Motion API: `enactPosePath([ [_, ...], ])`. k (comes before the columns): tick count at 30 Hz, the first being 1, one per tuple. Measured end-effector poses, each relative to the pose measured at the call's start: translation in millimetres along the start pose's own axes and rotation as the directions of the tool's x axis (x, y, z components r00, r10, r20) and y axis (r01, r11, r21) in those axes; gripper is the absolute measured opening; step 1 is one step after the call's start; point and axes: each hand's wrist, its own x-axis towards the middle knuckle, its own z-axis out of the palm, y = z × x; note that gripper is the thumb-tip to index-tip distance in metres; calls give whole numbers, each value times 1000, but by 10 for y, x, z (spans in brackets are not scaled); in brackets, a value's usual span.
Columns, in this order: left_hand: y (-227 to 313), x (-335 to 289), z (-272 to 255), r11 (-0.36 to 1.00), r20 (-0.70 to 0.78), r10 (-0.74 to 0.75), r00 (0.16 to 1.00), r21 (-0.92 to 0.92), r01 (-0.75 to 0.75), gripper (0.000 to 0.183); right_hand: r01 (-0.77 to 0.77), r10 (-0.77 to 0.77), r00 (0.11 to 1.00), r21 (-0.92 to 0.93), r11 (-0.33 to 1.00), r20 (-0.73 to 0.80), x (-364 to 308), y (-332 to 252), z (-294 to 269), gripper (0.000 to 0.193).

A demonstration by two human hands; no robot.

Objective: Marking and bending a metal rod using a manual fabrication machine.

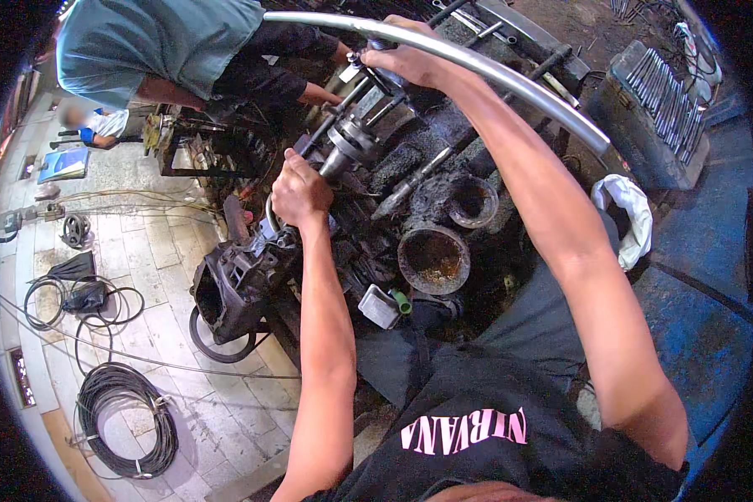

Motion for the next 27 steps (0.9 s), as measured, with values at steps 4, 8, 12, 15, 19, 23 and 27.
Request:
enactPosePath([
  [4,-47,-5,14,999,-18,28,999,-45,-29,64,90,-91,996,29,995,11,8,30,19,47],
  [8,-40,-3,27,999,-12,16,1000,-51,-17,64,57,-57,998,25,998,-5,17,82,46,46],
  [12,-59,-2,27,997,-43,47,998,-56,-50,64,153,-154,988,-69,986,-16,33,39,67,46],
  [15,-43,-1,19,998,-30,40,999,-47,-41,65,40,-39,999,-6,999,12,30,20,43,46],
  [19,11,-20,-23,999,-10,14,1000,-32,-14,65,99,-100,995,-15,995,-23,20,53,38,46],
  [23,-24,-16,-24,999,-10,1,1000,-37,-1,66,68,-68,998,-4,998,-8,1,-20,16,43],
  [27,-24,-9,-47,1000,-1,4,1000,13,-4,66,79,-80,997,39,996,16,18,-2,56,51],
])
